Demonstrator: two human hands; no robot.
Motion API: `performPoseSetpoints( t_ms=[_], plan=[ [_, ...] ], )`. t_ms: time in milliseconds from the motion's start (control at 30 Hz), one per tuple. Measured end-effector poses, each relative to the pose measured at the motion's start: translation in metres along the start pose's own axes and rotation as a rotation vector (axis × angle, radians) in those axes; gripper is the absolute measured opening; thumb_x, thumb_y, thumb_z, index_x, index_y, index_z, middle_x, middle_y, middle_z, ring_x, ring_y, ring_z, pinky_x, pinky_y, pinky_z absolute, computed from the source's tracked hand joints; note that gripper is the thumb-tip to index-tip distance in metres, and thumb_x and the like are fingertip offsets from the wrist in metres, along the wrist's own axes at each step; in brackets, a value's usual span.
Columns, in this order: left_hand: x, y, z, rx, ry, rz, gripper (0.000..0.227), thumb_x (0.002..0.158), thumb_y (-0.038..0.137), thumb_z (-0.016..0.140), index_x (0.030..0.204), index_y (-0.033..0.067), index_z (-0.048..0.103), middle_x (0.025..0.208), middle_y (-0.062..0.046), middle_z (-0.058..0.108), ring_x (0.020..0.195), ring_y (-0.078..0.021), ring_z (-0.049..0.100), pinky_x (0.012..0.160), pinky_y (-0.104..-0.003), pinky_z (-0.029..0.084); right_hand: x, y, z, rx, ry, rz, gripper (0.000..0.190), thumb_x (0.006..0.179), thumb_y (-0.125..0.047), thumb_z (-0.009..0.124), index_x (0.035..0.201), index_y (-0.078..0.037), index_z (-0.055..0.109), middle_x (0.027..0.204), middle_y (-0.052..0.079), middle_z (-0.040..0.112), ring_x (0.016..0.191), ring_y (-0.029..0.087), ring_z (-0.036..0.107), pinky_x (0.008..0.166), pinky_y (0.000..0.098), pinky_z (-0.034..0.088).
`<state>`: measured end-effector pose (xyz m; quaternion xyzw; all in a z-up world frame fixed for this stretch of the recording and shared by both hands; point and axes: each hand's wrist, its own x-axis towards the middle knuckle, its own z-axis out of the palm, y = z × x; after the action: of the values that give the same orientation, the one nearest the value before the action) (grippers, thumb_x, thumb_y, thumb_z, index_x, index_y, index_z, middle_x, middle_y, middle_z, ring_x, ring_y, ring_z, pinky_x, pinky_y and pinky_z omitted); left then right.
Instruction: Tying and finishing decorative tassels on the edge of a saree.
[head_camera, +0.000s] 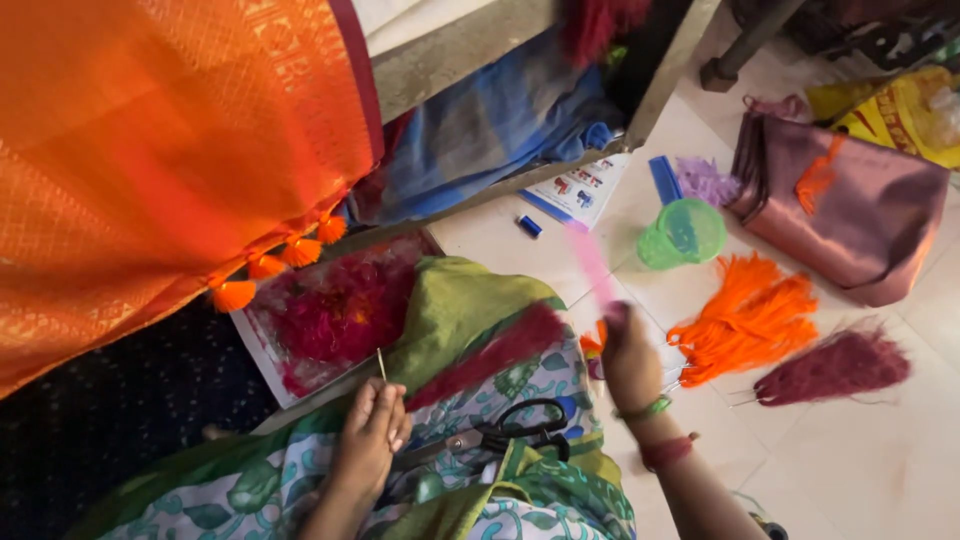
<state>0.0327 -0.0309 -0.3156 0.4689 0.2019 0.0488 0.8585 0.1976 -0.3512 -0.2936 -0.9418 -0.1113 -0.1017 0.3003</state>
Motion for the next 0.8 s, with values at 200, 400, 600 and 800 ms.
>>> performPoseSetpoints(
  t_ms=[200, 400, 600, 800],
  plan=[
    [0.000, 0.000, 0.003, -0.028, -0.063, -0.019, 0.019, 0.107, 0.017, 0.046, 0.099, 0.0018, 0.054, 0.060, 0.001, 0.036, 0.048, -0.0092, 0.033, 0.046, -0.025, 0.031, -0.012, 0.008, 0.004, -0.037, -0.089, -0.158, 0.024, 0.089, -0.014, 0.060, 0.113, -0.014, 0.058, 0.093, 0.014, 0.069, 0.078, 0.033, 0.071, 0.064, 0.0440, 0.056],
    [-0.007, 0.007, -0.002, -0.040, -0.033, -0.018, 0.018, 0.107, 0.016, 0.046, 0.099, 0.0021, 0.054, 0.060, 0.001, 0.036, 0.049, -0.0090, 0.033, 0.046, -0.026, 0.032, -0.029, -0.020, -0.005, 0.025, -0.066, -0.165, 0.024, 0.094, -0.014, 0.062, 0.117, -0.015, 0.060, 0.094, 0.015, 0.071, 0.077, 0.032, 0.071, 0.064, 0.0414, 0.057],
    [0.003, 0.002, 0.002, -0.065, -0.087, -0.022, 0.019, 0.107, 0.016, 0.045, 0.099, 0.0018, 0.054, 0.060, 0.001, 0.036, 0.049, -0.0088, 0.033, 0.047, -0.025, 0.033, -0.011, -0.007, -0.004, 0.155, -0.181, 0.163, 0.025, 0.096, -0.015, 0.056, 0.121, -0.012, 0.058, 0.094, 0.013, 0.073, 0.074, 0.030, 0.074, 0.062, 0.0405, 0.058],
    [0.000, 0.009, 0.009, -0.050, -0.115, -0.059, 0.019, 0.108, 0.017, 0.045, 0.099, 0.0018, 0.052, 0.061, 0.001, 0.035, 0.051, -0.0092, 0.034, 0.049, -0.026, 0.034, -0.019, -0.049, -0.013, -0.071, -0.122, -0.284, 0.032, 0.086, -0.012, 0.062, 0.118, -0.011, 0.062, 0.096, 0.014, 0.069, 0.086, 0.035, 0.070, 0.068, 0.0435, 0.056]
  ],
)
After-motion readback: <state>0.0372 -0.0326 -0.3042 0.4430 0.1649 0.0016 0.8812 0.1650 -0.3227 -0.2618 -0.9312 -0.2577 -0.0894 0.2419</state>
